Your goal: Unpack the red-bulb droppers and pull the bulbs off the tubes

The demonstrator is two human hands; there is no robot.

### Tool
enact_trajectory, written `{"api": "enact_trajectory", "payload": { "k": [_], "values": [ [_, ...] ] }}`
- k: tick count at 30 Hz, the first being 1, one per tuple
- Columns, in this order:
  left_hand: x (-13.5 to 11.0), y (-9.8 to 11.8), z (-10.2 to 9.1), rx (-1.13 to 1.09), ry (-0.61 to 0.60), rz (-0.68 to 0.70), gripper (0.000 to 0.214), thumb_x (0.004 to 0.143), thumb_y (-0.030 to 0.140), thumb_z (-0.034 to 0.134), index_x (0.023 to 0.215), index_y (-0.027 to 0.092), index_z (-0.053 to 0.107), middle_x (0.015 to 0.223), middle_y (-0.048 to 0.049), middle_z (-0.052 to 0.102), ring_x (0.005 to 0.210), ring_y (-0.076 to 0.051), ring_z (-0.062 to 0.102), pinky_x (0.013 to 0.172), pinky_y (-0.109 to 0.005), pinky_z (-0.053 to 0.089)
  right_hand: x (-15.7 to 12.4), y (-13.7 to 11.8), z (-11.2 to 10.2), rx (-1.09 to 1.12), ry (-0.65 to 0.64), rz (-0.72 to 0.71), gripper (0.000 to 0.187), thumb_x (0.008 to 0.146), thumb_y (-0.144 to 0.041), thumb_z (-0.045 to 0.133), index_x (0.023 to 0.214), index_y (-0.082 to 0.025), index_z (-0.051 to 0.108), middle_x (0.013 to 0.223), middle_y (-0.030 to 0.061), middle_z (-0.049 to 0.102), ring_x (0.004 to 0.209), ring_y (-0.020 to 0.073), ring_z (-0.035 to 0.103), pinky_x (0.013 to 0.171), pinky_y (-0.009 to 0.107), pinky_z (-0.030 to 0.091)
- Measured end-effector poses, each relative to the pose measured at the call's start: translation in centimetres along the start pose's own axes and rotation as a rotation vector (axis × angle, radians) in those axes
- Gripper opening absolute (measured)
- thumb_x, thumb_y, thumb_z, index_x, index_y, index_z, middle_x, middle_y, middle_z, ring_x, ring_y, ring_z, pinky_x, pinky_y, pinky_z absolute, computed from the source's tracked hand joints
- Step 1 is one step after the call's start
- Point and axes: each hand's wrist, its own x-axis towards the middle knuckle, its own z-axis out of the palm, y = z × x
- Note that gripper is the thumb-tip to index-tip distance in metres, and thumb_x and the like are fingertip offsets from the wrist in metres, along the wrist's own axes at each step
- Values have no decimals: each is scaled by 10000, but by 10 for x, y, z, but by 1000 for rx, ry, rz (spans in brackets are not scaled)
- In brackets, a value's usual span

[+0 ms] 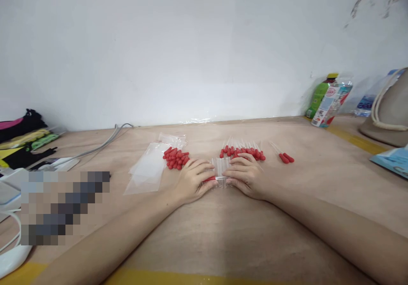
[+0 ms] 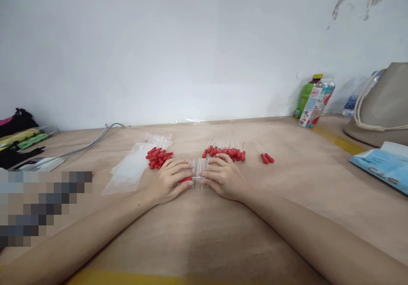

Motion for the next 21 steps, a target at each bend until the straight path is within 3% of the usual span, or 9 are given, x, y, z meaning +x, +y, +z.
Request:
{"api": "enact_trajectory", "payload": {
  "k": [6,11,21],
  "values": [
    [0,1,4,-3,20,36,143,844,277,518,918,214,622,940,-20,680,980,-170,571,916,-362,379,2,-6,9,59,13,0,219,846,-320,510,1010,-229,624,906,27,682,934,173,577,949,428,356],
    [-1,3,1,31,-20,52,155,860,266,483,933,215,610,977,-22,674,1035,-184,552,965,-384,331,1,-8,21,153,140,-101,195,855,-190,484,1009,-178,603,960,58,673,1032,164,566,992,400,392],
    [0,6,-4,49,-68,109,149,872,244,456,862,192,595,974,-12,677,1095,-194,523,1003,-417,238,0,-9,16,159,156,-216,151,826,-98,499,946,-135,583,845,72,678,1089,176,539,1020,401,382]
  ]
}}
